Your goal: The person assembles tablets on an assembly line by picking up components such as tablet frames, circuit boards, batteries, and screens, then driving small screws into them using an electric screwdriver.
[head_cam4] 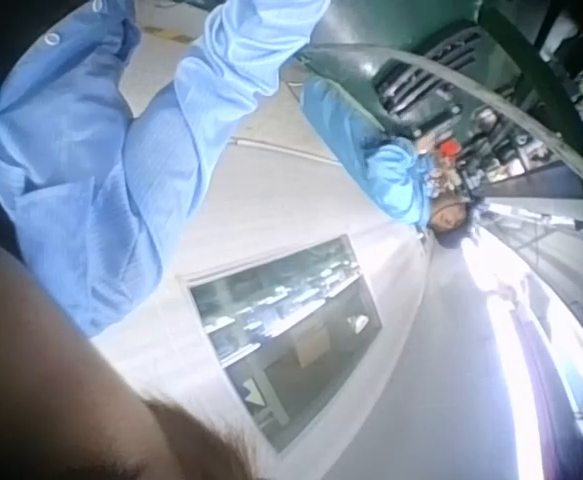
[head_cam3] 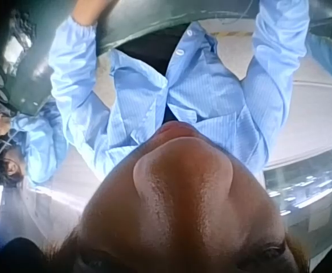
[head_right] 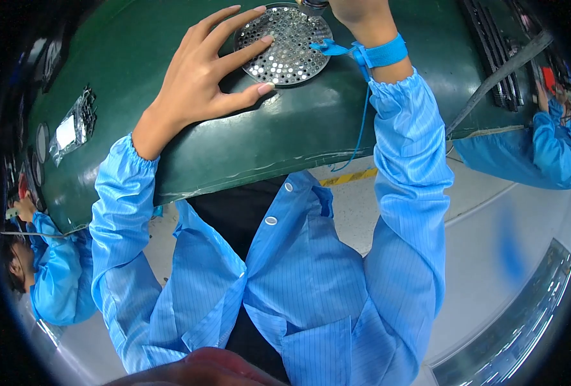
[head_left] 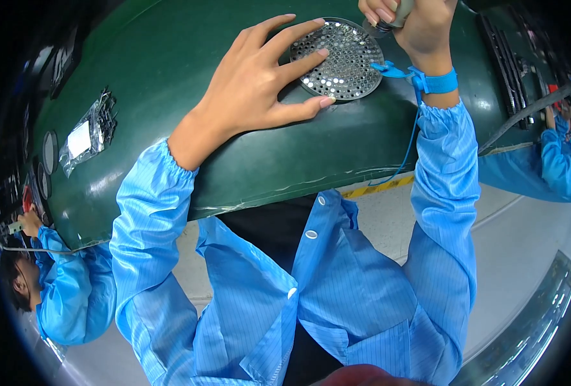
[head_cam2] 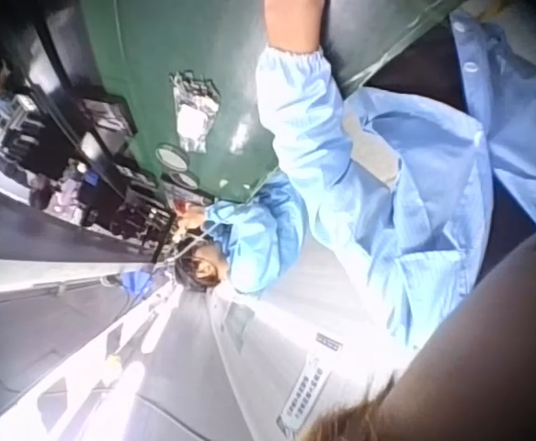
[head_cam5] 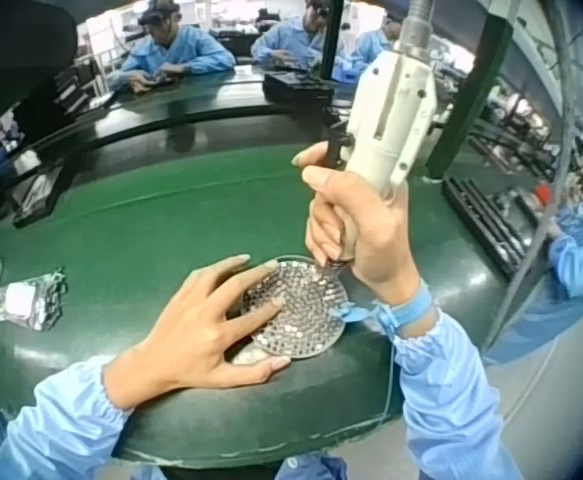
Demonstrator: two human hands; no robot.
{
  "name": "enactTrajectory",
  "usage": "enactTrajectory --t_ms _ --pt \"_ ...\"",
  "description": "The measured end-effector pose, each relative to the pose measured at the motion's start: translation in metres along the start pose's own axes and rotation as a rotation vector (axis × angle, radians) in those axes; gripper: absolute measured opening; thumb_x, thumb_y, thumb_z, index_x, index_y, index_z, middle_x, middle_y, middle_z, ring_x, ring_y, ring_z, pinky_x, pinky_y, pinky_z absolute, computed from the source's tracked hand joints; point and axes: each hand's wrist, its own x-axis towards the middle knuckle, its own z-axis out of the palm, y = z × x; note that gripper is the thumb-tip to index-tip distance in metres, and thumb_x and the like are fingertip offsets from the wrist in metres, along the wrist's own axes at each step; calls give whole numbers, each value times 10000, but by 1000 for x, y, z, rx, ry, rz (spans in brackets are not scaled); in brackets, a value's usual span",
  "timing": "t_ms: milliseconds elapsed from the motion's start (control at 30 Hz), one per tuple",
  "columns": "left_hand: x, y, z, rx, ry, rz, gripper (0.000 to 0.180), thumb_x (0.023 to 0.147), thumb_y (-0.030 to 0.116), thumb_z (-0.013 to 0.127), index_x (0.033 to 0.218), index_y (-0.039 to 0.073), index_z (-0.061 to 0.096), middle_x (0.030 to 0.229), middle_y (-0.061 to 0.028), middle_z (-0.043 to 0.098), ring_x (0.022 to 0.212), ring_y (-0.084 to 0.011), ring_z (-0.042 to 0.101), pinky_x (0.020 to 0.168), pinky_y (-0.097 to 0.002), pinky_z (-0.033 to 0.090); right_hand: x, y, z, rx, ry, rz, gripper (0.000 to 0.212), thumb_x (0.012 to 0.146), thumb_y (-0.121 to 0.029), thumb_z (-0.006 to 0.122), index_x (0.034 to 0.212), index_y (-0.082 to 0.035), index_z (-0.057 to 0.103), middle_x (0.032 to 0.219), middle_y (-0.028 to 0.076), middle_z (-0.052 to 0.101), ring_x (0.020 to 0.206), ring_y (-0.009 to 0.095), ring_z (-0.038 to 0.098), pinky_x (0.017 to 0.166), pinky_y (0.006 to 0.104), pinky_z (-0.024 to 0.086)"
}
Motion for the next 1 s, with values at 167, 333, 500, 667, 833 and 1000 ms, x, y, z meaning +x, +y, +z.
enactTrajectory --t_ms 167,333,500,667,833,1000 --pt "-2 -1 -1 -12 -54 2 510 801 435 786 1189 104 776 1444 -120 598 1301 -374 555 1052 -482 479 -1 0 0 -1 1 -22 247 950 -139 640 1110 48 632 542 -8 458 388 87 418 391 267 405" --pt "-3 -5 -2 -108 -47 -19 481 776 332 817 1188 88 777 1454 -149 588 1291 -369 571 1063 -470 488 -1 -2 1 1 -3 -19 244 948 -141 642 1103 47 632 542 -10 456 389 86 418 388 266 403" --pt "-3 -4 -3 -96 -48 2 472 768 301 829 1168 57 778 1450 -153 591 1278 -365 584 1057 -461 503 -1 -2 1 -6 -8 -18 245 949 -140 639 1107 47 634 541 -12 455 389 86 418 391 265 404" --pt "-3 -3 -3 -107 -51 10 473 764 287 838 1170 52 776 1452 -156 590 1276 -363 585 1052 -455 510 -1 -3 -1 -4 -5 -6 243 952 -137 637 1110 47 635 541 -13 455 388 87 418 396 264 403" --pt "-3 -3 -3 -142 -43 -1 465 767 278 839 1170 53 775 1451 -156 589 1270 -365 588 1046 -454 517 -2 -1 -2 10 -12 -2 245 956 -136 638 1117 49 640 542 -11 459 389 88 420 396 263 398" --pt "-4 -3 -5 -118 -77 16 481 768 283 837 1185 53 768 1451 -157 589 1263 -369 593 1041 -458 520 -1 -1 0 1 1 11 250 955 -134 638 1121 53 642 540 -7 458 390 92 421 398 267 399"
